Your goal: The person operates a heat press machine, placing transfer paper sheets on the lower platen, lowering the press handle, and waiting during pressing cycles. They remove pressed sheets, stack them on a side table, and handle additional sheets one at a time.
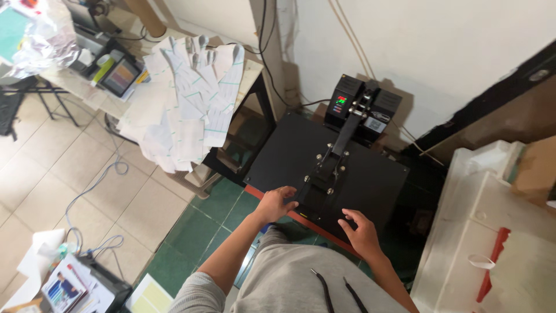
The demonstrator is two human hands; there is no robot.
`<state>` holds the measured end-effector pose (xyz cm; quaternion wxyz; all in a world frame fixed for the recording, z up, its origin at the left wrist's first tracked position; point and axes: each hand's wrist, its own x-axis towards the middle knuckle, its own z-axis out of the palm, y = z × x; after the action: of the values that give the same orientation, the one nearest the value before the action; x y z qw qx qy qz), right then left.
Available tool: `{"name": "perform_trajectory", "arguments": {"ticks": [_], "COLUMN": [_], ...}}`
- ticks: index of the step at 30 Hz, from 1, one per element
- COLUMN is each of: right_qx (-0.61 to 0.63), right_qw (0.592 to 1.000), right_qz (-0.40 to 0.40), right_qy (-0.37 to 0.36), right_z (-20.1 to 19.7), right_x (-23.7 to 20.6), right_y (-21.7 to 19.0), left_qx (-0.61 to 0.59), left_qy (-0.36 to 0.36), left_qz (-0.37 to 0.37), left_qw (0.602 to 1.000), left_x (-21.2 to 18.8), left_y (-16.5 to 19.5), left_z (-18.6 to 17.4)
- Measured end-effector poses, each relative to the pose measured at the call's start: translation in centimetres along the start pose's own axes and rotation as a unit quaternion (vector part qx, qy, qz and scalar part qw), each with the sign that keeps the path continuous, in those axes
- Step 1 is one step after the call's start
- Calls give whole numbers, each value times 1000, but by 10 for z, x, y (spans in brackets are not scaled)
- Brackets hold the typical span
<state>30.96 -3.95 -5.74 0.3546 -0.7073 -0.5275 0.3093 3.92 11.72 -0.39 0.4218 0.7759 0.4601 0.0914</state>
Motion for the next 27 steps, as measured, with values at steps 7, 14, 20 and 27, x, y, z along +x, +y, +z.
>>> {"name": "perform_trajectory", "arguments": {"ticks": [7, 14, 20, 27], "right_qx": [0, 61, 103, 59], "right_qw": [998, 997, 991, 994], "right_qz": [-53, -15, -48, -71], "right_qy": [-21, -42, -73, -60], "right_z": [17, 51, 88, 117], "right_x": [0, 10, 20, 25], "right_y": [2, 0, -26, -69], "left_qx": [35, 42, 23, -43], "left_qy": [-21, -13, 13, -18], "left_qz": [-23, -49, -59, 4], "left_qw": [999, 998, 998, 999], "left_x": [-17, -41, -72, -82], "left_y": [-3, 1, -24, -61], "left_z": [-1, -15, -39, -72]}}
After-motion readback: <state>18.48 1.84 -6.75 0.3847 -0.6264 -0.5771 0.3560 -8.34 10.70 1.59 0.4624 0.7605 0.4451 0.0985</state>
